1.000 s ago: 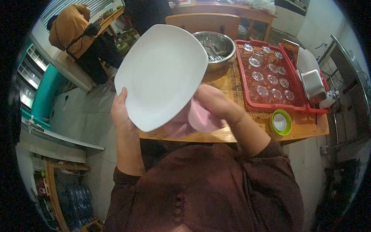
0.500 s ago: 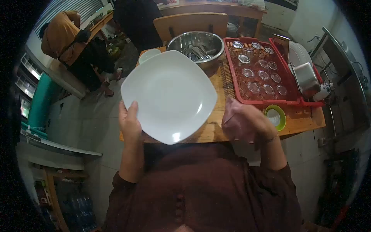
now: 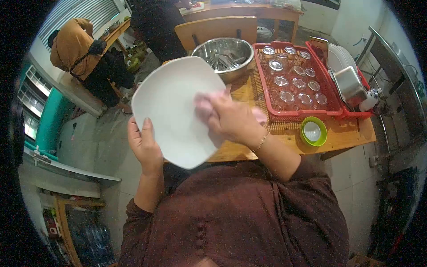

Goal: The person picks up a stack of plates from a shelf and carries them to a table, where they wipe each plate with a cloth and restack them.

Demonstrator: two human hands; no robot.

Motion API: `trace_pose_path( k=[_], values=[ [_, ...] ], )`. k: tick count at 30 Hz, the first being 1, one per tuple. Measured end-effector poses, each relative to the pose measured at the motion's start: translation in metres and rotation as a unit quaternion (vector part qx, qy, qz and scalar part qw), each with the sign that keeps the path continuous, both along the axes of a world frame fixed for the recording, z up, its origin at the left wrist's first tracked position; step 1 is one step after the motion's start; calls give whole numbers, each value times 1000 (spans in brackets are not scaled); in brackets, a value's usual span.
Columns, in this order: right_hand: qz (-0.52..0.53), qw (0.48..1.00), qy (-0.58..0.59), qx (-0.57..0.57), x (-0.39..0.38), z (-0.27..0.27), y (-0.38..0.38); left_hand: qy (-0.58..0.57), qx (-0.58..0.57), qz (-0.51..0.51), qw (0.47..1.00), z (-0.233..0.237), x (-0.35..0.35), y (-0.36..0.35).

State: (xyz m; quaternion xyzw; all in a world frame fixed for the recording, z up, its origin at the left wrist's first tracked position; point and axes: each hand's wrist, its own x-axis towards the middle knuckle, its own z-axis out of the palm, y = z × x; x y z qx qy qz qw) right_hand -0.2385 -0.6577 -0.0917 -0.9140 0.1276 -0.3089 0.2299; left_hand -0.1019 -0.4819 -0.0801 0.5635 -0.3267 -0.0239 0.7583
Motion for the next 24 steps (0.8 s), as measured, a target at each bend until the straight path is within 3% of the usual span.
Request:
trace_pose_path(
  k=[1,2,4,7,9,10,12,16,20,22,24],
  values=[
    [58,985,137,83,-11,9,7,-29,4,45,999,0,7,0],
    [109,973,176,107,-19,14,9,-32,0,63,998,2,14,1],
    [109,920,360,114,-31,9,-3,-34,-10,96,995,4,27,2],
    [39,925,346,150,-60,-9,-26,-23,23,58,998,17,38,4],
    [24,906,216,364,-77,-23,-35,18,48,-9,999,15,41,-2],
    [16,875,143,463,-86,-30,-39,45,67,-50,995,6,43,-8],
    [143,734,32,663,-101,-40,-34,103,98,-109,984,-14,38,-22],
    [7,733,130,668,-119,-54,-31,225,126,-182,949,-65,19,-41],
    [-91,705,146,688,-150,-72,-32,216,239,-210,923,-113,5,-50],
    [-108,667,149,722,-167,-77,-36,220,307,-240,895,-114,-4,-53],
    [-96,684,124,712,-174,-84,-40,234,364,-267,861,-92,-15,-54]
  ],
)
